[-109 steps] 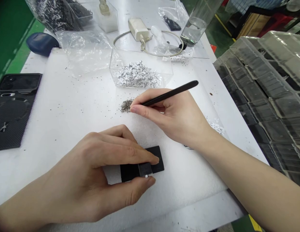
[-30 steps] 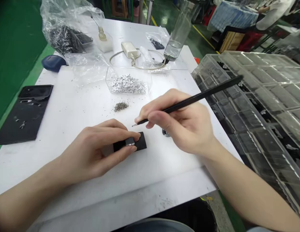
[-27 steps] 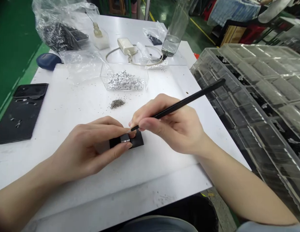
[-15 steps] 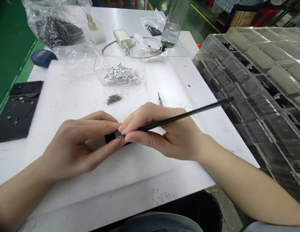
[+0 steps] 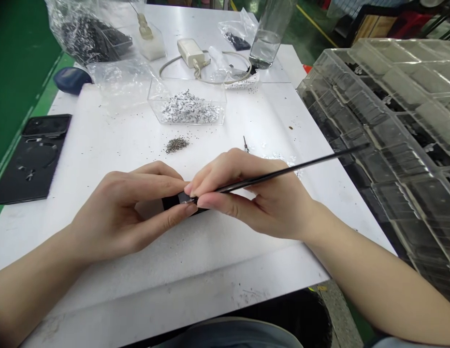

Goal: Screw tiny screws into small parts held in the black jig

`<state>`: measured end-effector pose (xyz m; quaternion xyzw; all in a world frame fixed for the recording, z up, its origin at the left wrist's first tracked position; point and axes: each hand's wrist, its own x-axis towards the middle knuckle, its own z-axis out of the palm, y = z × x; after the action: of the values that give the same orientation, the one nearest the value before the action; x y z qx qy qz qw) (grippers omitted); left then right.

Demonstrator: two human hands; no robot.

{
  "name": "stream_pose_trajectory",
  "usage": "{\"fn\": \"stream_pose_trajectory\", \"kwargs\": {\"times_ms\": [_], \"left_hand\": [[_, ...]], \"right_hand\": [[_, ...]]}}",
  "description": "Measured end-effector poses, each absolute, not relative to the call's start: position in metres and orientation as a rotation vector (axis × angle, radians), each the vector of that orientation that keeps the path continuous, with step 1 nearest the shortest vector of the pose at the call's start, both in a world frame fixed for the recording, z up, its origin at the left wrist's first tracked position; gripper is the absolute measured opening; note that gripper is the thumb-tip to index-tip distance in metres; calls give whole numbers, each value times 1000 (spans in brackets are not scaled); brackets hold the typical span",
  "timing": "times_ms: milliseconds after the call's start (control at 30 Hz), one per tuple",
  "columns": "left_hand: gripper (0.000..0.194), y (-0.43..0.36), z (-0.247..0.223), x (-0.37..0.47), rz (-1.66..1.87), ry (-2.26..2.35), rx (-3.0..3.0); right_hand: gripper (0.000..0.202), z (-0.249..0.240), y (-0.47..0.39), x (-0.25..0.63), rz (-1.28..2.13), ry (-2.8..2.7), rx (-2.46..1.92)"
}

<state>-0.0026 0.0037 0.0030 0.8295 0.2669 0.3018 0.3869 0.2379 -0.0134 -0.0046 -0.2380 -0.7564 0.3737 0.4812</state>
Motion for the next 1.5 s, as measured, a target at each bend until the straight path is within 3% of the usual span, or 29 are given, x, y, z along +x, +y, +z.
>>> {"fn": "stream_pose_trajectory", "kwargs": {"times_ms": [1500], "left_hand": [[11,5,1,-2,797,704,2080]], "right_hand": [[20,3,-17,235,947,-1810,-628]]}}
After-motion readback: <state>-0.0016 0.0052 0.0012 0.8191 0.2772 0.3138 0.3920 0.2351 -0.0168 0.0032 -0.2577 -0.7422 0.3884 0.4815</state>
